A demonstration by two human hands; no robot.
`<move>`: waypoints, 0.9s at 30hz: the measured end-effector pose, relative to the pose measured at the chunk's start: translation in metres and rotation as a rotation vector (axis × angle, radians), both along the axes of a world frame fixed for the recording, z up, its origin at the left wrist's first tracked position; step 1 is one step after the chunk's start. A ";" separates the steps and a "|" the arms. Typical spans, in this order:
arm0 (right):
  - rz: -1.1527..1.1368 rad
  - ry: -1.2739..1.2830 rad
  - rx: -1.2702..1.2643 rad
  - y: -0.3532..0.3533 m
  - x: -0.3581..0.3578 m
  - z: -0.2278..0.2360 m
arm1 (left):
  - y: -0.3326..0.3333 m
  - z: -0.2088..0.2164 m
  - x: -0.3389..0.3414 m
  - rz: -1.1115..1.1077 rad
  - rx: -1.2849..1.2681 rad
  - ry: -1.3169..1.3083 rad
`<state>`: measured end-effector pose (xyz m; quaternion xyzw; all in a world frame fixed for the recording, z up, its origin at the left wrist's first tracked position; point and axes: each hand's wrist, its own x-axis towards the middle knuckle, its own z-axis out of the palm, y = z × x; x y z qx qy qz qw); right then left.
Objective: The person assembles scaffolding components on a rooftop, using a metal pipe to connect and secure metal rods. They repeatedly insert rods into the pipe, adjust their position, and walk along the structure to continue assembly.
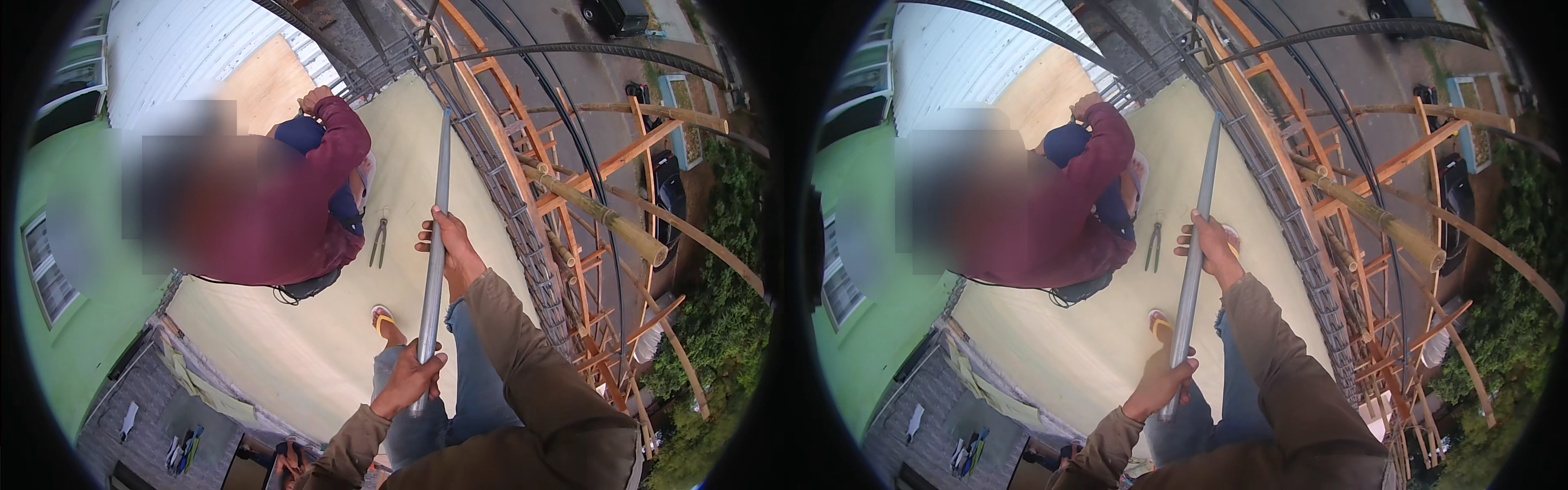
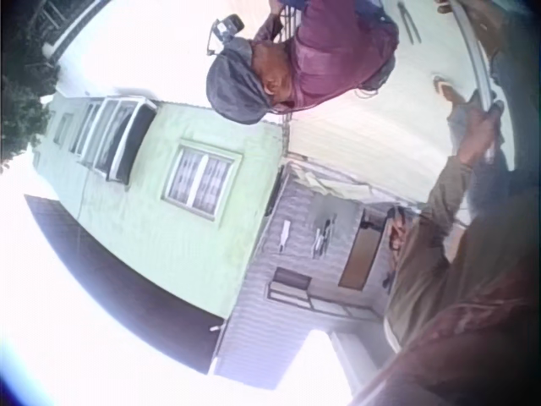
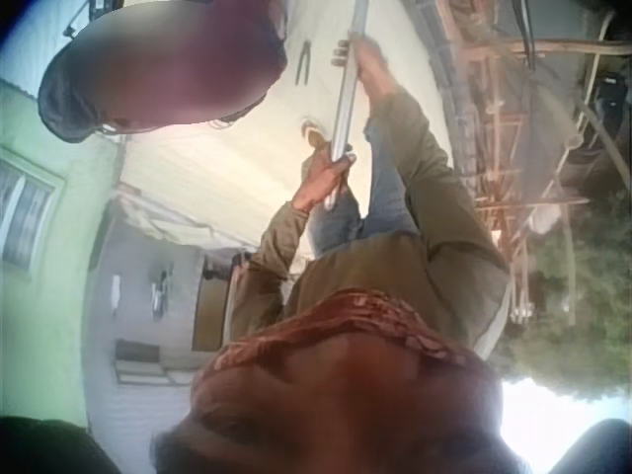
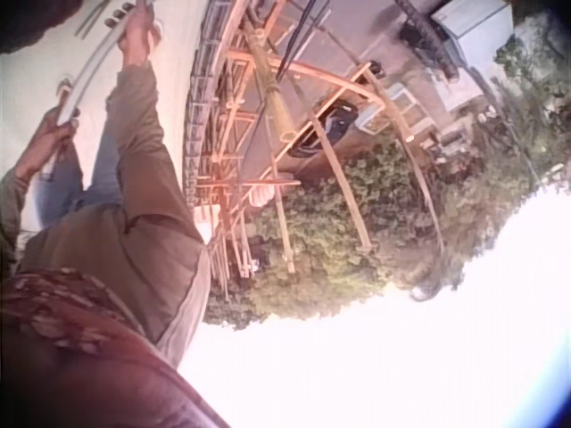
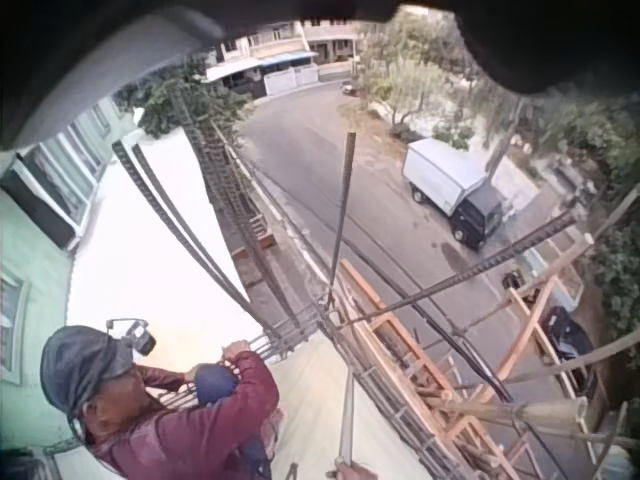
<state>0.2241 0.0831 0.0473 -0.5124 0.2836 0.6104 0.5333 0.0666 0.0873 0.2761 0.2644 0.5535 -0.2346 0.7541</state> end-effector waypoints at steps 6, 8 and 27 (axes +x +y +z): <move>0.157 -0.528 0.047 -0.058 0.022 0.073 | 0.030 0.012 0.083 0.224 -0.062 0.025; 0.280 -1.011 0.271 -0.092 0.027 0.126 | 0.040 0.014 0.094 0.315 -0.085 -0.026; -0.287 -1.537 0.607 0.007 0.161 0.419 | 0.061 0.073 0.202 -0.158 1.255 -0.614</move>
